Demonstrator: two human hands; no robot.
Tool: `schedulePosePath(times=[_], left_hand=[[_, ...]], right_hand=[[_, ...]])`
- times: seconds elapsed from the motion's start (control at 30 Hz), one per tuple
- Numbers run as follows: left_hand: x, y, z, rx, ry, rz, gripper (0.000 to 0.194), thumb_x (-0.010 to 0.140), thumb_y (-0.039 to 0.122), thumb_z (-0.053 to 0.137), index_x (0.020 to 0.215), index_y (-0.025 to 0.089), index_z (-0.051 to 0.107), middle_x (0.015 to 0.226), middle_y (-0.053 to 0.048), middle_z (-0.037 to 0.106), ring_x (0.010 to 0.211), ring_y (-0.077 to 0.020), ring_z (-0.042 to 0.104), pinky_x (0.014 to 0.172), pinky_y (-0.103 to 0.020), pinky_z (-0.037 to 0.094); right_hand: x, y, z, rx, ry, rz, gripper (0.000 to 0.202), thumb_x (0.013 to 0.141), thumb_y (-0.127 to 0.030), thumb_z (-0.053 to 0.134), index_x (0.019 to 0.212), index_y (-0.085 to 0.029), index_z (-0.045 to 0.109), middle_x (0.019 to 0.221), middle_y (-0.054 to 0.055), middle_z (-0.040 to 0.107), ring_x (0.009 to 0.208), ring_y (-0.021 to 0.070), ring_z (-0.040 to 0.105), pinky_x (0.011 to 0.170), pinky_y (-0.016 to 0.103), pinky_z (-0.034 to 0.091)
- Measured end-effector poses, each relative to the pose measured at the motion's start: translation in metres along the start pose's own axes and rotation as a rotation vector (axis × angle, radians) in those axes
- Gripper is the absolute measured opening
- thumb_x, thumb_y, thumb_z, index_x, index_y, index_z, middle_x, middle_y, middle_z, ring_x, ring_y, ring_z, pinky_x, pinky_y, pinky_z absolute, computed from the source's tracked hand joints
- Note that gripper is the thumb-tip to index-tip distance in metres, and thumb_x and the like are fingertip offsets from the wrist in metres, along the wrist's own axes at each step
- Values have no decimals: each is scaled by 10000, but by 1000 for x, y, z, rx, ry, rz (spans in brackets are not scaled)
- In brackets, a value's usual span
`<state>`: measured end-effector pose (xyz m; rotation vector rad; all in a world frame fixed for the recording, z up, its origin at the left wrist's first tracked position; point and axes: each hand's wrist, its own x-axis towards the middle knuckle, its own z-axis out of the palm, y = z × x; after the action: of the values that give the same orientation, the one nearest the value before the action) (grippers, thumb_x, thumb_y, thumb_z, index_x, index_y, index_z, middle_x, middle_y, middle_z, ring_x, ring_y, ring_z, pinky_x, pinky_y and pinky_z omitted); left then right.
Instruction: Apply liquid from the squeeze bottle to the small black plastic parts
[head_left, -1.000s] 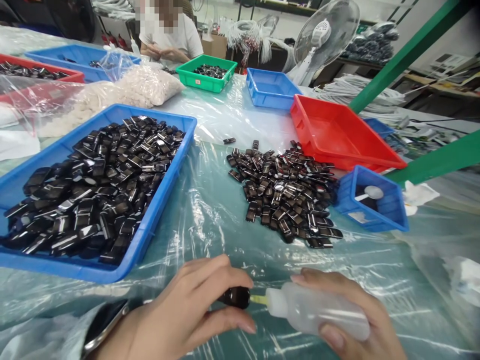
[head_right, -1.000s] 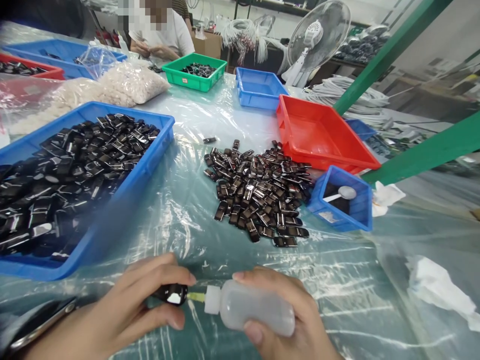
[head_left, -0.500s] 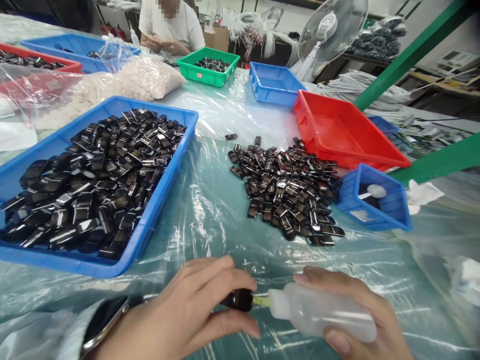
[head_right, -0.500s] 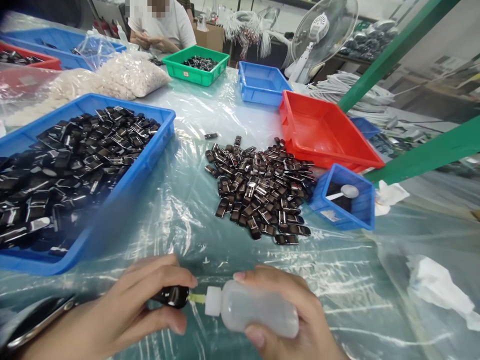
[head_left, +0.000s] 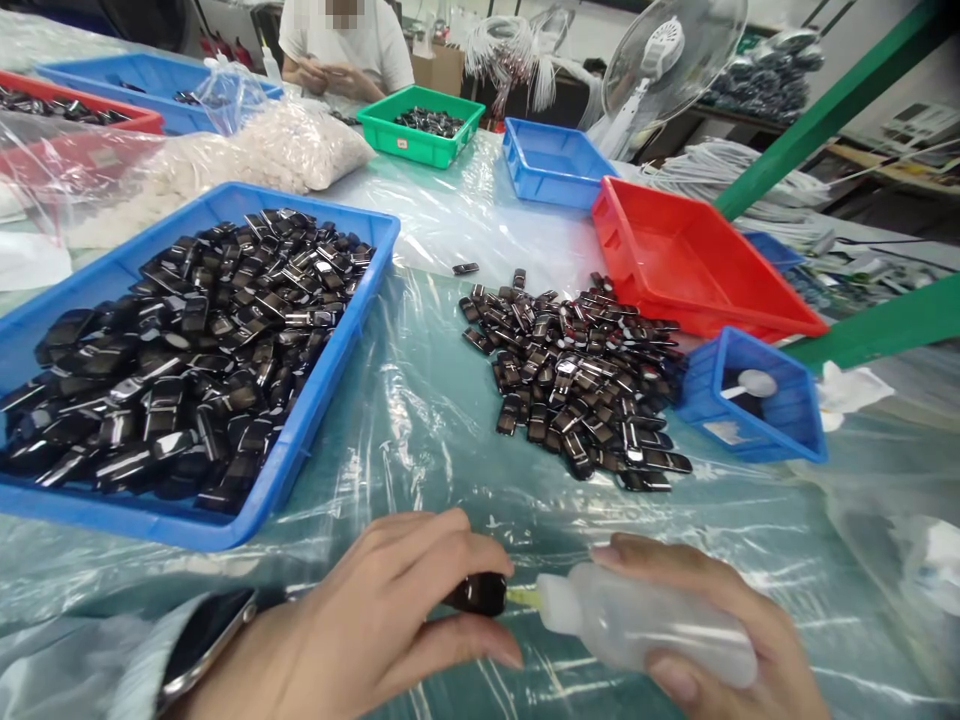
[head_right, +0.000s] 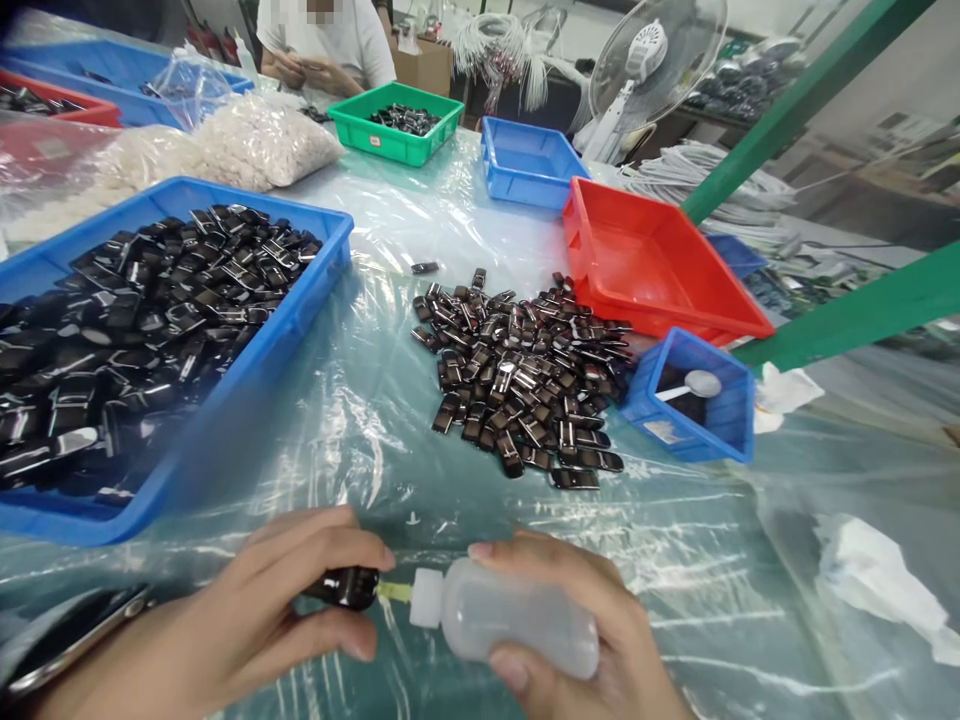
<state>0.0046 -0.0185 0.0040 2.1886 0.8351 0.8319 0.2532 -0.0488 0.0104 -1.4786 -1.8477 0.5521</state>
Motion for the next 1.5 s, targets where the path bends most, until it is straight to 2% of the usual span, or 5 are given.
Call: schedulePosePath(times=[0.4,0.57,0.73,0.87,1.5], left_hand=[[2,1,0,-139,-30,-130,208,970,402,491,1050,215,532,902,8,682,761,-123,648,659,-206,476],[0,-2,3,-89,-38,-126,219,976,386,486,904,195,563,749,23,632,647,-125,601,600,-233,450],[-2,2,-5,-17,-189,-195,220,1009,351,402,1192,244,458,1045,-32,559,973,-184,591,799,-288,498],[-3,5,-7,14,-239,-185,260,1029,359,306,1254,265,397,1054,-37,525,943,-186,585,789,-304,512],[2,4,-6,69,-140,-46,285,1030,391,281,1095,187,469,917,-39,651,797,-168,663,696,-271,534]], right_hand=[[-1,1,4,20,12,-15,333,823,-666,494,996,-445,672,813,-24,735,707,191,691,683,298,575],[-6,3,5,6,26,-18,326,823,-666,495,1018,-459,655,873,-14,721,807,203,684,714,300,560],[-6,3,1,-23,29,-17,319,826,-654,499,1035,-460,641,892,-11,715,823,220,681,726,324,551],[-2,3,-3,11,3,-10,324,827,-652,498,1015,-437,652,849,-11,724,769,220,689,671,312,555],[9,-1,-7,181,-95,80,286,808,-621,564,978,-433,697,814,-16,737,675,204,698,516,267,552]])
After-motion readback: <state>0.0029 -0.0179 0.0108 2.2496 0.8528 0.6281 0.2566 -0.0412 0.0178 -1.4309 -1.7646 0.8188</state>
